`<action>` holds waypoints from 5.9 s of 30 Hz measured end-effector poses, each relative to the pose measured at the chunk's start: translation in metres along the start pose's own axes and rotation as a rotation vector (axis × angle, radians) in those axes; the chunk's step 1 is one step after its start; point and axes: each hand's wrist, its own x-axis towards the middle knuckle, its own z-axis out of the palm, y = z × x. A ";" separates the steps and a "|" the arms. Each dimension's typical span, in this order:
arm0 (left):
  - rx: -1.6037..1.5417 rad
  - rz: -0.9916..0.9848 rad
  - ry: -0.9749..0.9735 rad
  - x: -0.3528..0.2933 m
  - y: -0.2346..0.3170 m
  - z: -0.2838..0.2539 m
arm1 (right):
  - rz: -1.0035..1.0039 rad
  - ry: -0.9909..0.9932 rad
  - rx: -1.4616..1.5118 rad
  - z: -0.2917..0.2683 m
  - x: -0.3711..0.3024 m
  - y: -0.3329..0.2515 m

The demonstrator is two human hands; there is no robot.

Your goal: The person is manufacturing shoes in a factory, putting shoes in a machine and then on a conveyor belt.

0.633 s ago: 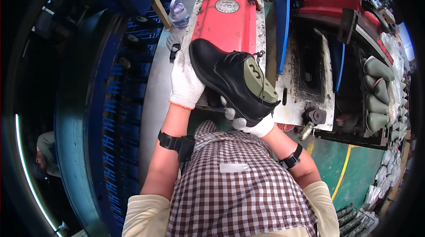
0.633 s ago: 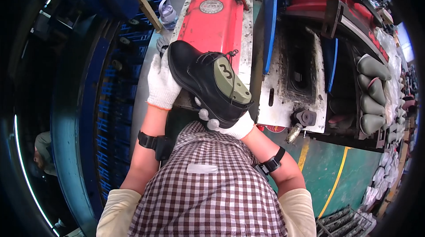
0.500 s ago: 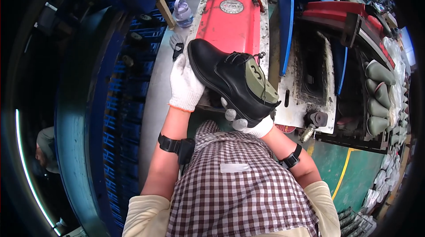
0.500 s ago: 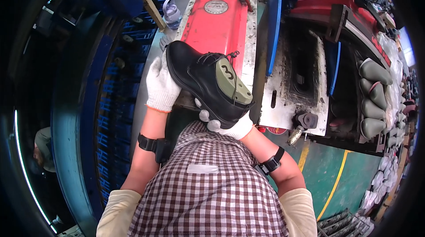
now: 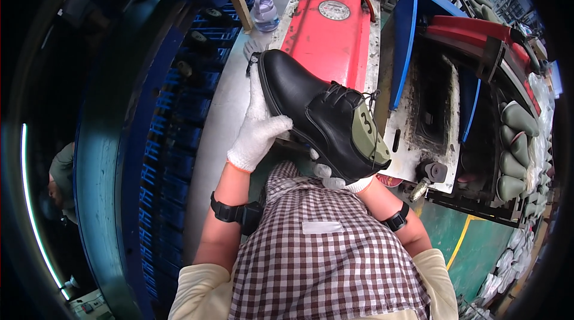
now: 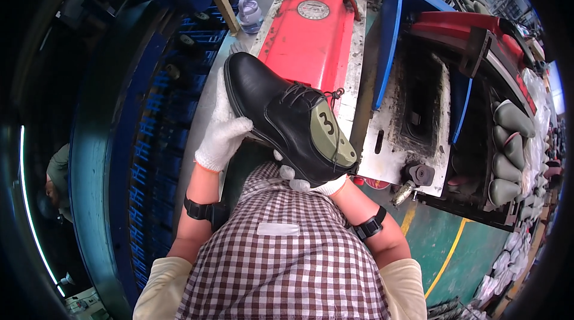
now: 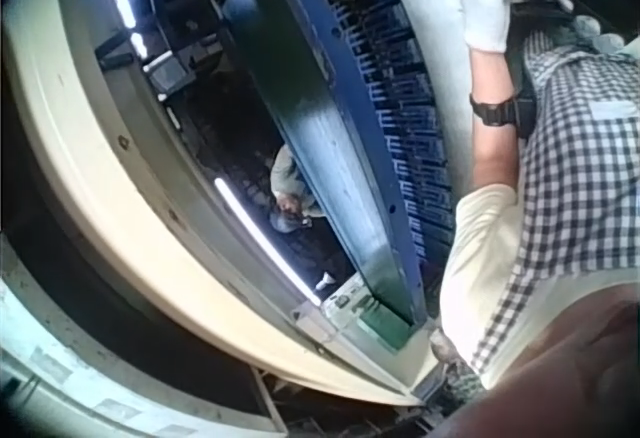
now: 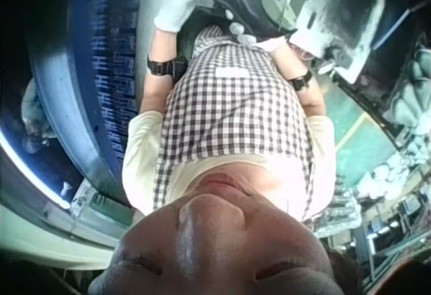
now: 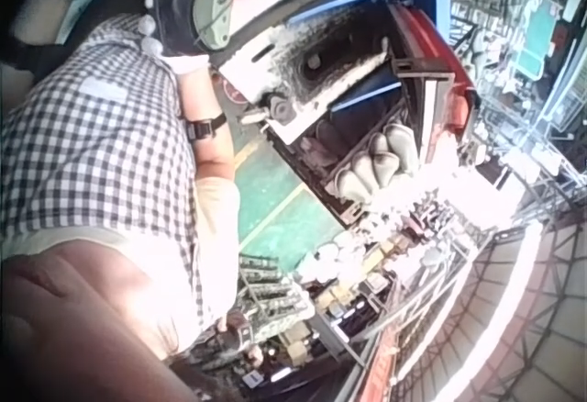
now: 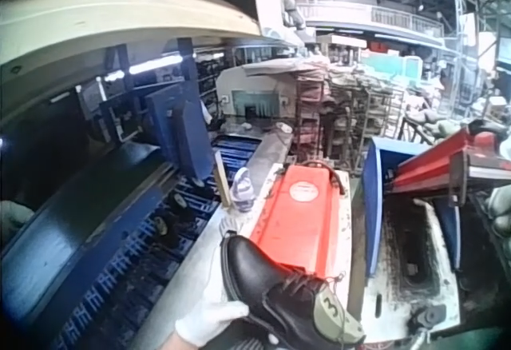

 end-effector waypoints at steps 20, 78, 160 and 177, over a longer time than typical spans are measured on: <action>0.159 0.160 0.104 -0.015 -0.020 0.020 | -0.066 0.069 -0.097 0.001 -0.002 0.008; -0.630 -0.118 0.270 0.000 -0.038 -0.019 | -0.164 0.396 -0.708 -0.034 0.008 -0.041; 1.045 -0.595 1.014 -0.019 -0.151 -0.500 | -0.642 1.514 -2.613 -0.113 -0.002 0.010; 1.525 -0.731 0.722 -0.166 -0.199 -0.353 | -0.825 1.448 -2.553 -0.122 -0.008 0.008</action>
